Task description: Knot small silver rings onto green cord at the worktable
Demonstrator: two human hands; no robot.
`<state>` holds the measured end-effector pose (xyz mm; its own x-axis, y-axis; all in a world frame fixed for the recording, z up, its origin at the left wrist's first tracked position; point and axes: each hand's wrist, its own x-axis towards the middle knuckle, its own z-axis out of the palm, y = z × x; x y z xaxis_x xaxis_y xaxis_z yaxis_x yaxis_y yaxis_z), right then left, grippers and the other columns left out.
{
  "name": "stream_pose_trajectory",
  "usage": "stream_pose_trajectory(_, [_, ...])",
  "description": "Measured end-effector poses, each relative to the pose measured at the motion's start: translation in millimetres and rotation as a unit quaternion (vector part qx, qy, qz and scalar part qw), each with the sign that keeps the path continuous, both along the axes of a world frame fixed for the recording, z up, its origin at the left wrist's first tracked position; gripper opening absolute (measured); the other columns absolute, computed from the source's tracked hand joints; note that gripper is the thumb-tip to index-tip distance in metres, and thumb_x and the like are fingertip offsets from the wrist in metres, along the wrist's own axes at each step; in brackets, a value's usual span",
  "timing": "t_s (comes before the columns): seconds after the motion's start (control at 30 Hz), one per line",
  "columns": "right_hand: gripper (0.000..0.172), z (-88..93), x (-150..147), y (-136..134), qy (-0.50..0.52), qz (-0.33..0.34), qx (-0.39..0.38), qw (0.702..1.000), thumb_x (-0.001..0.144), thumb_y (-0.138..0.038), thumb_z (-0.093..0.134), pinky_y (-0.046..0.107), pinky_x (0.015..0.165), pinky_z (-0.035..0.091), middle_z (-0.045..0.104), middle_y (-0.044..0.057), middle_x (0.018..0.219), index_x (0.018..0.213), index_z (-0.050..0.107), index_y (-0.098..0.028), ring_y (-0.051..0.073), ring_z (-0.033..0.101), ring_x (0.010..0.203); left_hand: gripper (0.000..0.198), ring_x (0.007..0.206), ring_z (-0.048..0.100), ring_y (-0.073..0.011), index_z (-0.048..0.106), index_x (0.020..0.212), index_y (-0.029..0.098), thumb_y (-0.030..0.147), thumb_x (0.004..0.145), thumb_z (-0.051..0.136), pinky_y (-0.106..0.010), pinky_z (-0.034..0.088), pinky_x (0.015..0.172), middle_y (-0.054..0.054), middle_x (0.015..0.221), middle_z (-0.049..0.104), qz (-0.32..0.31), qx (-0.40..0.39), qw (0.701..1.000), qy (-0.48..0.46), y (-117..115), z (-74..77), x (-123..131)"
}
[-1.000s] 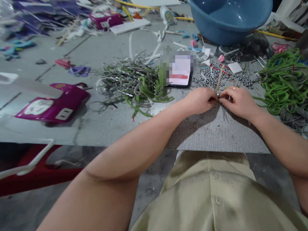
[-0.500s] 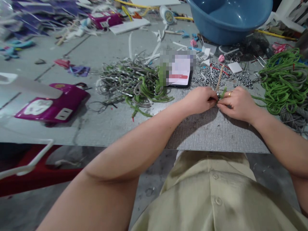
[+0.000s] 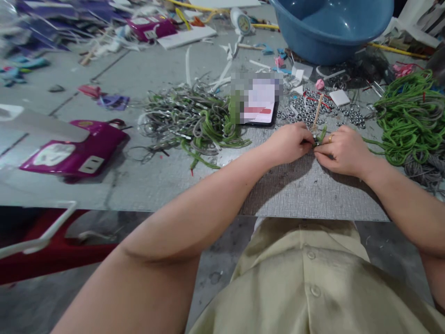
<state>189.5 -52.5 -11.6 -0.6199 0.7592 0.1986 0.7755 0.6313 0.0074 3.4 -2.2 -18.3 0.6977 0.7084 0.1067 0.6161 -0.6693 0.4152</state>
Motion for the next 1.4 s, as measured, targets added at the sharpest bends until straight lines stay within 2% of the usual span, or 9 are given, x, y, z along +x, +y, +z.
stream_pose_trajectory(0.3, [0.036, 2.6, -5, -1, -0.037, -0.02, -0.008, 0.999, 0.091, -0.028, 0.045, 0.038, 0.07, 0.03, 0.073, 0.006, 0.073, 0.077, 0.078, -0.022, 0.019, 0.057, 0.068, 0.024, 0.083, 0.065, -0.0179, 0.077, 0.089, 0.017, 0.02, 0.085, 0.053, -0.029, 0.047, 0.076, -0.007, 0.092, 0.068, 0.011, -0.003, 1.0, 0.007, -2, 1.9, 2])
stream_pose_trajectory(0.57, [0.028, 5.6, 1, 3, 0.037, -0.035, -0.102, 0.993, 0.084, -0.026, 0.051, 0.034, 0.069, 0.034, 0.071, 0.003, 0.069, 0.071, 0.076, -0.023, 0.017, 0.056, 0.065, 0.026, 0.086, 0.063, -0.0174, 0.069, 0.086, 0.015, 0.021, 0.088, 0.044, -0.03, 0.047, 0.08, -0.007, 0.089, 0.07, 0.045, -0.055, 0.996, -0.051, -1, 6.4, 0])
stream_pose_trajectory(0.67, [0.029, 11.9, 4, 2, 0.075, -0.027, -0.187, 0.979, 0.083, -0.028, 0.052, 0.032, 0.061, 0.031, 0.061, 0.0, 0.059, 0.061, 0.069, -0.022, 0.013, 0.048, 0.056, 0.026, 0.084, 0.062, -0.0169, 0.067, 0.086, 0.015, 0.02, 0.087, 0.041, -0.03, 0.046, 0.079, -0.007, 0.089, 0.07, 0.061, -0.082, 0.992, -0.069, 0, 9.1, -2])
stream_pose_trajectory(0.77, [0.038, 20.4, 3, 0, 0.082, -0.012, -0.272, 0.959, 0.083, -0.031, 0.054, 0.031, 0.055, 0.026, 0.04, -0.004, 0.046, 0.046, 0.053, -0.021, 0.01, 0.035, 0.048, 0.024, 0.083, 0.061, -0.0162, 0.067, 0.086, 0.016, 0.018, 0.084, 0.042, -0.029, 0.046, 0.079, -0.006, 0.09, 0.07, 0.064, -0.087, 0.991, -0.077, 0, 10.0, -3])
stream_pose_trajectory(0.83, [0.043, 26.0, 0, -3, 0.082, 0.001, -0.318, 0.945, 0.083, -0.03, 0.055, 0.029, 0.053, 0.023, 0.027, -0.006, 0.044, 0.042, 0.045, -0.02, 0.008, 0.027, 0.046, 0.025, 0.083, 0.06, -0.0156, 0.067, 0.087, 0.015, 0.016, 0.082, 0.043, -0.029, 0.046, 0.08, -0.005, 0.09, 0.07, 0.061, -0.084, 0.991, -0.08, 0, 10.0, -3])
stream_pose_trajectory(0.93, [0.045, 33.6, -4, -6, 0.076, 0.024, -0.38, 0.922, 0.084, -0.029, 0.055, 0.028, 0.051, 0.02, 0.021, -0.007, 0.047, 0.042, 0.043, -0.019, 0.007, 0.02, 0.047, 0.027, 0.081, 0.059, -0.015, 0.068, 0.089, 0.014, 0.014, 0.08, 0.042, -0.029, 0.046, 0.081, -0.005, 0.091, 0.07, 0.062, -0.082, 0.992, -0.073, -1, 10.4, -2])
stream_pose_trajectory(1.1, [0.043, 41.8, -10, -10, 0.043, 0.043, -0.467, 0.882, 0.088, -0.032, 0.054, 0.026, 0.052, 0.021, 0.023, -0.007, 0.051, 0.049, 0.053, -0.016, 0.005, 0.021, 0.049, 0.031, 0.08, 0.061, -0.0151, 0.071, 0.092, 0.014, 0.015, 0.078, 0.043, -0.029, 0.048, 0.08, -0.006, 0.092, 0.071, 0.066, -0.073, 0.993, -0.059, -2, 10.8, -2])
stream_pose_trajectory(1.2, [0.038, 43.0, -12, -12, 0.033, 0.057, -0.49, 0.869, 0.089, -0.032, 0.053, 0.025, 0.053, 0.023, 0.027, -0.006, 0.054, 0.058, 0.066, -0.014, 0.005, 0.024, 0.052, 0.031, 0.08, 0.061, -0.0157, 0.071, 0.093, 0.015, 0.016, 0.078, 0.044, -0.029, 0.048, 0.079, -0.006, 0.091, 0.072, 0.064, -0.063, 0.995, -0.046, -2, 10.1, -2])
stream_pose_trajectory(1.4, [0.035, 43.5, -15, -14, 0.015, 0.048, -0.535, 0.843, 0.087, -0.034, 0.055, 0.024, 0.056, 0.033, 0.055, -0.003, 0.058, 0.095, 0.08, -0.011, 0.007, 0.038, 0.053, 0.03, 0.087, 0.064, -0.0175, 0.071, 0.096, 0.016, 0.021, 0.083, 0.045, -0.03, 0.048, 0.08, -0.006, 0.095, 0.072, 0.044, -0.036, 0.998, -0.016, -3, 8.6, -1])
